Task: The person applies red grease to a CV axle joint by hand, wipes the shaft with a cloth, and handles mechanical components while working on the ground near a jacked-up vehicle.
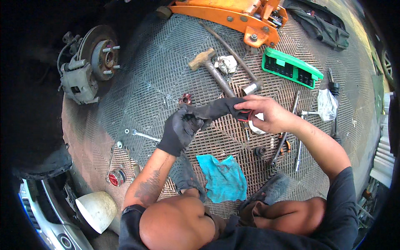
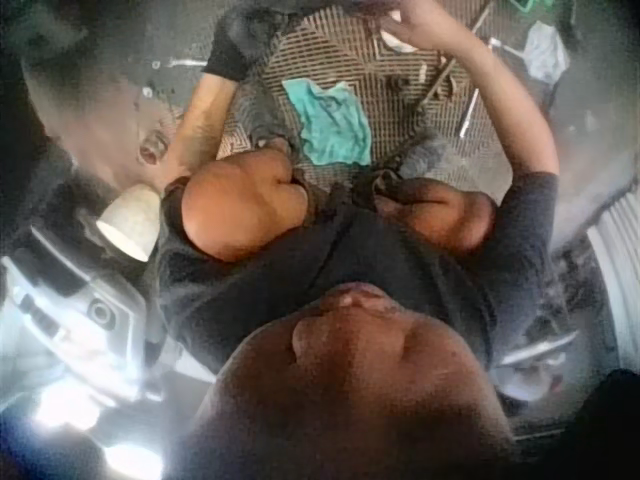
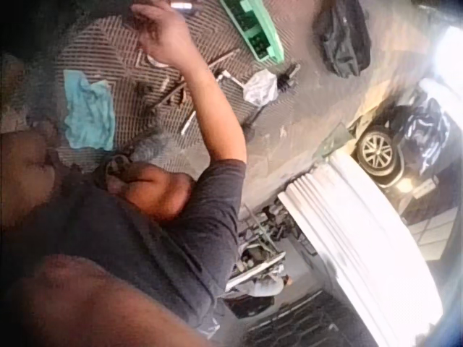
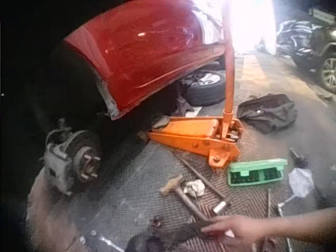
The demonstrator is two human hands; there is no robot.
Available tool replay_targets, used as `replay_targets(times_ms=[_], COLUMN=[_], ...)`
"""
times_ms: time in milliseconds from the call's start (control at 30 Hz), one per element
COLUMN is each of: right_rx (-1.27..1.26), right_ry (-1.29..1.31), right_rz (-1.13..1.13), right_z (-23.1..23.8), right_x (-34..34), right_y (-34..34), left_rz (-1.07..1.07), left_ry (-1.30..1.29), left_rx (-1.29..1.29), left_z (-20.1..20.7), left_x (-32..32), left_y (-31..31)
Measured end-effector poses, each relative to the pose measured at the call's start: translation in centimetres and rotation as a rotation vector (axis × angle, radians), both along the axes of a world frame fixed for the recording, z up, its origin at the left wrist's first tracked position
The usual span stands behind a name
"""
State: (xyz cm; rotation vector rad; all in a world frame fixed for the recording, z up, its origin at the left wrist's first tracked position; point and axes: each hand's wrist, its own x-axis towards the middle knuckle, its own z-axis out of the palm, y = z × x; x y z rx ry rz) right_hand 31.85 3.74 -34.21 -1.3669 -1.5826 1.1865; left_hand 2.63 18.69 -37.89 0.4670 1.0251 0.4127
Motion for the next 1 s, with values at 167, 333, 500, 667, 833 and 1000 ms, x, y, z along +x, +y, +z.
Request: replay_targets(times_ms=[167, 333, 500, 667, 833, 1000], right_rx=[-0.201, -0.575, -0.523, -0.070, -0.216, -0.127], right_ry=[-0.034, 0.396, 0.456, 0.217, 0.473, -0.226], right_rz=[-0.287, -0.679, -0.918, -1.120, -1.382, -1.374], right_z=[2.1, 5.5, 7.4, 4.7, -1.5, -1.0], right_x=[0.6, 2.5, 3.6, 1.1, -1.5, 0.2], right_y=[-1.6, -5.1, -10.6, -17.7, -21.1, -23.1], left_rz=[-0.293, -1.297, -1.546, -0.811, -0.958, -1.096], left_ry=[0.071, 0.173, -0.101, -0.241, 0.055, 0.229], left_rx=[0.320, 0.683, 0.833, 0.661, 1.191, 1.396], left_z=[4.6, 13.4, 11.5, 5.1, 1.8, 1.6], left_x=[3.6, 8.8, 18.5, 24.4, 24.3, 24.4], left_y=[2.1, 3.5, -6.0, -16.4, -20.8, -22.2])
